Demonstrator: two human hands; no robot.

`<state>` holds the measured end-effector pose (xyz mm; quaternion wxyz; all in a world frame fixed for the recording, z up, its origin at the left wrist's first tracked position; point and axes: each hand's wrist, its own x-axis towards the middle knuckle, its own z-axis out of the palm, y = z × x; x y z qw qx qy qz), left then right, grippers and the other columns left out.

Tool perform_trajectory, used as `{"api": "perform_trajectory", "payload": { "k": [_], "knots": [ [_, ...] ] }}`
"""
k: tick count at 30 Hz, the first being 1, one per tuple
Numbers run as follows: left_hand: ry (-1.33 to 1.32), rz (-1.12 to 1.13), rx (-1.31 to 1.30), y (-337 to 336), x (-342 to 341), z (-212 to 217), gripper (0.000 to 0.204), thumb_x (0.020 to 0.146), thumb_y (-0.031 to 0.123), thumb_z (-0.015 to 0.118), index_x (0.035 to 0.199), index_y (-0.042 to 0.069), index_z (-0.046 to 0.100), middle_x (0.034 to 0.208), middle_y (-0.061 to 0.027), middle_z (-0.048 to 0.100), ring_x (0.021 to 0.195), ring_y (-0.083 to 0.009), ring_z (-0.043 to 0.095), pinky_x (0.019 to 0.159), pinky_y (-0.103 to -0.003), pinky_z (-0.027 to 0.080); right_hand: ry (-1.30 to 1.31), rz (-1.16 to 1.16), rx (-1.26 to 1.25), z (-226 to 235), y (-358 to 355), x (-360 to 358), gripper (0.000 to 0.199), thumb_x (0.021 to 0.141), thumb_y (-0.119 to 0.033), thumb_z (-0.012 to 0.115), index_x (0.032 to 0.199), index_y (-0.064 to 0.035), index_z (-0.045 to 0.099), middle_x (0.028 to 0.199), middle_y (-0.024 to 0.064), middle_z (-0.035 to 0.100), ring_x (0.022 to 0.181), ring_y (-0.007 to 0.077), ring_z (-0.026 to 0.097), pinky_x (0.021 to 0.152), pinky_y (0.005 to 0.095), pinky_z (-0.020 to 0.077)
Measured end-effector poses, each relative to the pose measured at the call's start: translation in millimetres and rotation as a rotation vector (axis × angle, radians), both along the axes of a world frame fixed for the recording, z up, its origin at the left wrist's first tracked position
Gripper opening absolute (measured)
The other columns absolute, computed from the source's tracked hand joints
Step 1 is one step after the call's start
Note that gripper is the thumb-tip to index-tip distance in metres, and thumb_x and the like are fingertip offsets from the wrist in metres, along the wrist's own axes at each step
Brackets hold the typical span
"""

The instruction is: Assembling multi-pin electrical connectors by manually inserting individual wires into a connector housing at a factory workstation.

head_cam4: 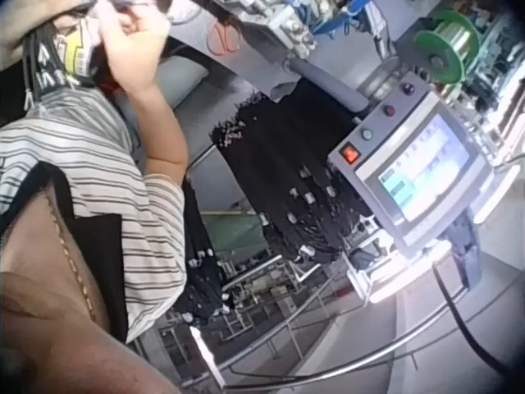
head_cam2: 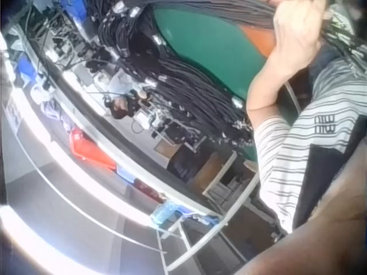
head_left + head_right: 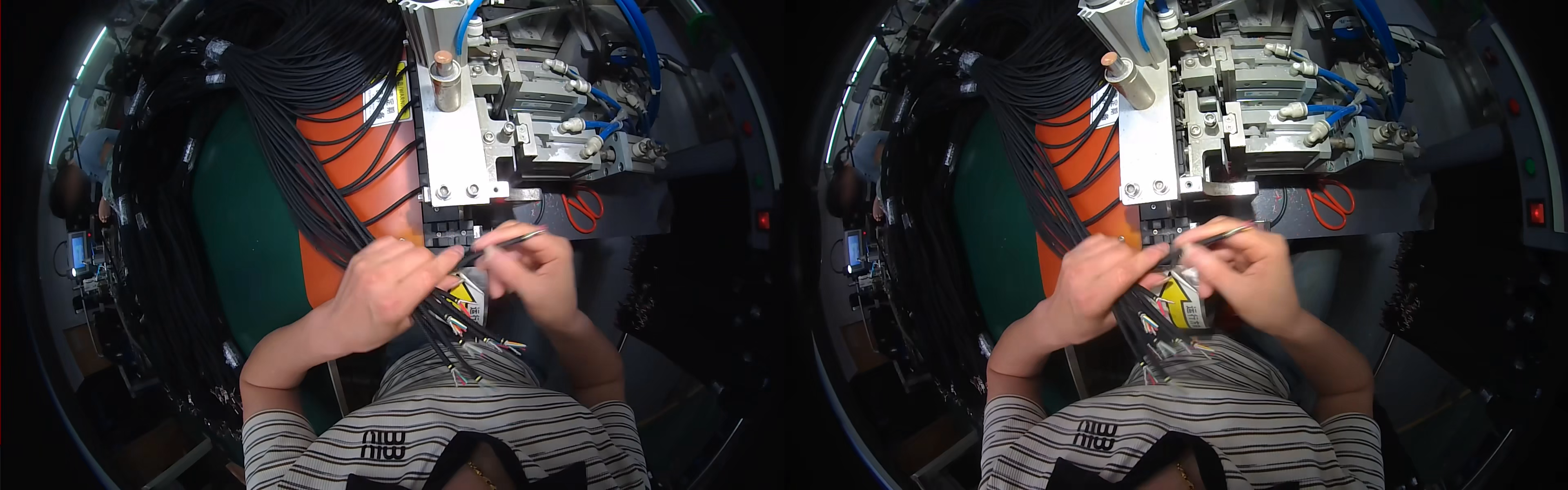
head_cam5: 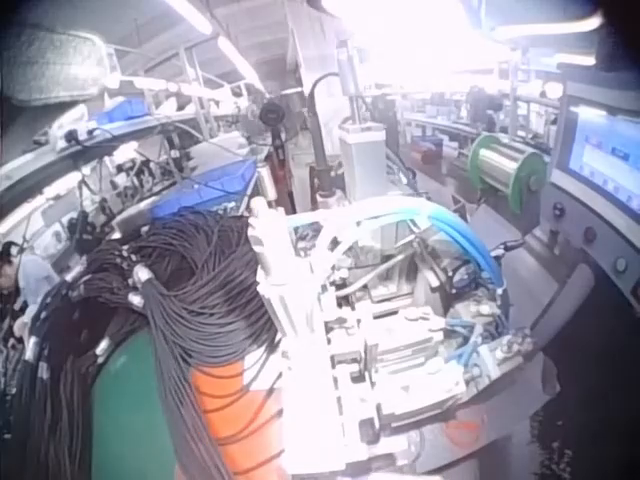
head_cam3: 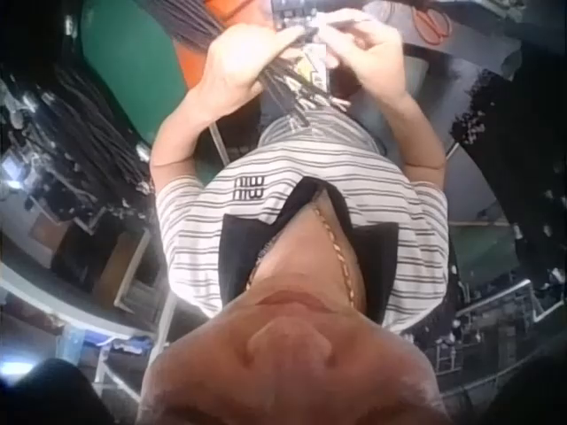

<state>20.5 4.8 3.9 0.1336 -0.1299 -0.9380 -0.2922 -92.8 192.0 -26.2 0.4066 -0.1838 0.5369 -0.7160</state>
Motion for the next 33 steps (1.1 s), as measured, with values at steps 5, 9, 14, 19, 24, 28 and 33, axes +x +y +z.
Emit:
{"api": "perform_trajectory", "payload": {
  "k": [5,9,14,19,24,28,33],
  "knots": [
    [-0.064,0.053,0.108,0,3,1,0.035,0.080,0.012,0.075,0.111,0.000,0.063,0.079,-0.0109,0.066,0.062,-0.0244,0.065,0.054,-0.032,0.047,-0.025,-0.147,-0.141,-5,-6,8,0.016,0.094,0.001,0.057,0.108,0.0043,0.062,0.085,0.0072,0.063,0.058,0.0073,0.057,0.051,0.0188,0.0422],
    [-0.061,0.075,0.131,5,-7,-6,0.027,0.081,0.009,0.073,0.105,0.002,0.064,0.074,-0.0092,0.065,0.058,-0.0244,0.063,0.053,-0.032,0.047,0.215,-0.102,-0.126,-7,-12,13,0.017,0.097,-0.004,0.054,0.109,0.0034,0.062,0.081,0.0070,0.061,0.056,0.0076,0.056,0.048,0.0182,0.0378],
    [0.062,0.057,0.079,7,-9,-14,0.023,0.082,0.010,0.072,0.103,0.002,0.064,0.072,-0.0066,0.063,0.054,-0.0212,0.059,0.047,-0.031,0.039,-0.272,-0.017,-0.126,-7,-3,-7,0.014,0.096,-0.005,0.054,0.106,0.0026,0.061,0.079,0.0039,0.058,0.053,0.0063,0.051,0.046,0.0192,0.0355],
    [0.185,0.032,-0.078,15,-11,-17,0.024,0.080,0.010,0.072,0.100,0.000,0.063,0.070,-0.0057,0.062,0.052,-0.0181,0.057,0.045,-0.030,0.035,-0.260,0.144,-0.013,-3,-5,-11,0.011,0.093,-0.003,0.059,0.102,0.0016,0.059,0.074,0.0000,0.056,0.054,0.0033,0.047,0.047,0.0190,0.0336],
    [0.056,0.081,0.069,15,-18,-9,0.022,0.077,0.011,0.074,0.092,0.000,0.063,0.067,-0.0055,0.060,0.051,-0.0194,0.057,0.046,-0.030,0.038,0.223,-0.136,-0.171,-11,-13,10,0.027,0.088,0.005,0.062,0.115,0.0039,0.060,0.091,0.0077,0.060,0.072,0.0085,0.059,0.062,0.0208,0.0462],
    [0.070,0.107,0.207,14,-18,-7,0.016,0.080,0.009,0.072,0.090,0.002,0.062,0.065,-0.0058,0.061,0.050,-0.0205,0.058,0.047,-0.030,0.041,1.197,-0.398,-0.063,-21,-21,24,0.039,0.081,0.003,0.066,0.120,0.0055,0.061,0.103,0.0166,0.059,0.080,0.0260,0.062,0.073,0.0327,0.0501],
    [0.154,0.100,0.059,17,-14,-11,0.018,0.081,0.011,0.073,0.092,0.002,0.062,0.065,-0.0053,0.060,0.049,-0.0194,0.057,0.046,-0.030,0.038,0.536,-0.212,-0.075,-15,-5,14,0.029,0.087,0.000,0.064,0.116,0.0060,0.063,0.102,0.0141,0.062,0.084,0.0193,0.063,0.075,0.0302,0.0510]
  ]
}}
